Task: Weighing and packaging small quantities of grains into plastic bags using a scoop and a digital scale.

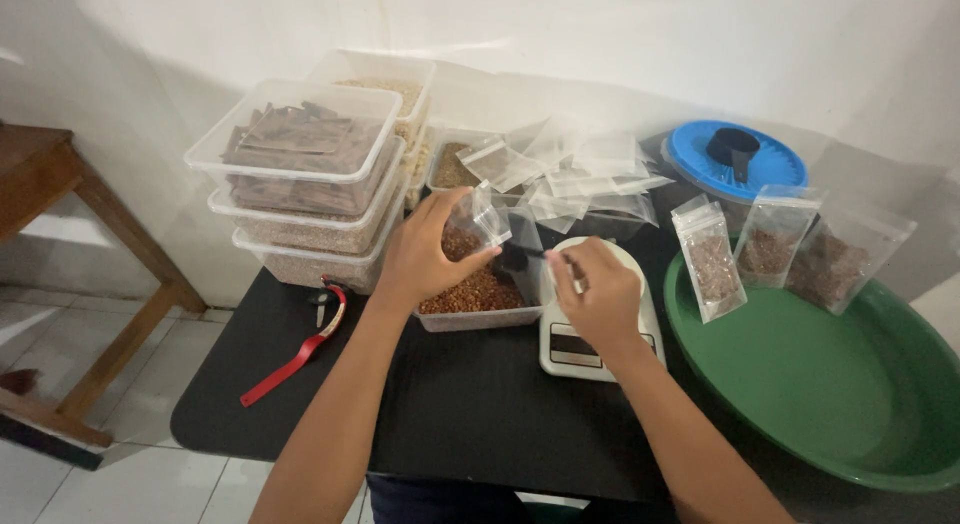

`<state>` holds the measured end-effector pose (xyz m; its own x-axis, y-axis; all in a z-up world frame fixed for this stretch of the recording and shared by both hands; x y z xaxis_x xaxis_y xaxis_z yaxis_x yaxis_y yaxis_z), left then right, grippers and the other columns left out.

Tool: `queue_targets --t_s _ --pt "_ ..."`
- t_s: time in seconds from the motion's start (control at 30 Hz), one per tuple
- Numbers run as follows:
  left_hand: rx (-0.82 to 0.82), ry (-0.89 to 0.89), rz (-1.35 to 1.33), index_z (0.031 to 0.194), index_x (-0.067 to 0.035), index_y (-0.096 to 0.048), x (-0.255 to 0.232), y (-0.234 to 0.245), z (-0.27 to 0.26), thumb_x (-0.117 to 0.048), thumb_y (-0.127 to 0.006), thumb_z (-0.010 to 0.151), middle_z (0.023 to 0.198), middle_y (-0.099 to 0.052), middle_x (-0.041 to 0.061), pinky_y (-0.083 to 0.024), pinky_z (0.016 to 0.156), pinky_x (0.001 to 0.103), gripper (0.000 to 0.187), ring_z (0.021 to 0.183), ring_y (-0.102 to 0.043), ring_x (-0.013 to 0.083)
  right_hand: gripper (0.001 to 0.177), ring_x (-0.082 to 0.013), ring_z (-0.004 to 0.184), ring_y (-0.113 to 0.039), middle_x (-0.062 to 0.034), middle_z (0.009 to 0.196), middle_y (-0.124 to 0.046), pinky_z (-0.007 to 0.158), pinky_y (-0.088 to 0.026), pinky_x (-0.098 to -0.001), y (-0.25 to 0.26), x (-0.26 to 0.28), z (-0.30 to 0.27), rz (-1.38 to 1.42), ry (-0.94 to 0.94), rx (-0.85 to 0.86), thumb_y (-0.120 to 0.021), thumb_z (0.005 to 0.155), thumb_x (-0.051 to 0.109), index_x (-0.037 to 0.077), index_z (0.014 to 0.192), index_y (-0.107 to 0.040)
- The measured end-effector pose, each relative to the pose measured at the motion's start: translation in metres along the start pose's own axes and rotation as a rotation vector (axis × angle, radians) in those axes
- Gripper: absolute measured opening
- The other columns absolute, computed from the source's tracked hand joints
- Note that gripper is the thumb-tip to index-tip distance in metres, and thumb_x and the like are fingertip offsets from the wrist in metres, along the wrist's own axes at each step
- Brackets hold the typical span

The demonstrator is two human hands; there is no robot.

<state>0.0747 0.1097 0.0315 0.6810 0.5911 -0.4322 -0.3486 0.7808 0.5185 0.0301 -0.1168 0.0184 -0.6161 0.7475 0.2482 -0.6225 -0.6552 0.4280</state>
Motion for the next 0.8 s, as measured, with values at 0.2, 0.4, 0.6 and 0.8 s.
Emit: queue_targets --t_s 0.2,0.4,0.6,0.8 --pt "0.066 -0.052 0.038 0.135 -0.014 -0.062 -0.013 0.000 0.002 -0.049 -0.087 0.074 0.114 -0.068 0.012 -0.060 0.090 0.056 0.075 0.106 -0.071 0.0357 0.032 -0.0198 0.052 -0.051 -0.0041 0.063 -0.046 0.053 -0.042 -0.0271 0.008 -0.018 0.000 0.148 -0.086 -0.200 -0.054 0.110 0.024 0.008 0.083 -0.060" --pt "0.113 -0.163 0.041 0.135 -0.013 -0.064 -0.021 -0.011 -0.002 -0.046 -0.089 0.071 0.107 -0.070 0.011 -0.057 0.094 0.053 0.076 0.106 -0.069 0.0336 0.022 -0.0254 0.054 -0.057 -0.0066 0.062 -0.052 0.052 -0.046 -0.0308 0.002 0.001 0.005 0.146 -0.045 -0.043 -0.066 0.104 0.020 0.008 0.086 -0.067" --pt "0.157 -0.208 0.075 0.136 -0.014 -0.064 -0.026 -0.016 -0.002 -0.045 -0.090 0.067 0.107 -0.069 0.009 -0.056 0.096 0.052 0.080 0.109 -0.067 0.0319 0.033 -0.0223 0.049 -0.053 -0.0048 0.056 -0.049 0.053 -0.044 -0.0311 -0.013 -0.003 0.005 0.274 -0.133 0.160 -0.059 0.106 0.025 0.010 0.077 -0.065" --pt "0.135 -0.198 0.074 0.135 -0.013 -0.064 -0.024 -0.017 -0.004 -0.045 -0.091 0.067 0.103 -0.068 0.009 -0.057 0.092 0.048 0.080 0.105 -0.067 0.0300 0.033 -0.0109 0.049 -0.042 -0.0017 0.053 -0.046 0.053 -0.038 -0.0282 -0.028 -0.037 -0.007 0.462 -0.484 0.236 -0.059 0.106 0.023 0.009 0.077 -0.064"
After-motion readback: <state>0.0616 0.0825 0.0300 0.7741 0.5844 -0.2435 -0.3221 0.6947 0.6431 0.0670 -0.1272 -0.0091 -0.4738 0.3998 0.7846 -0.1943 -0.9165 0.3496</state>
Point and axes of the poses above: each hand's wrist, its own z-axis towards the middle knuckle, its own y-axis out of the back of the hand, x = y × z, the point moved 6 cm from there along z, towards the middle knuckle
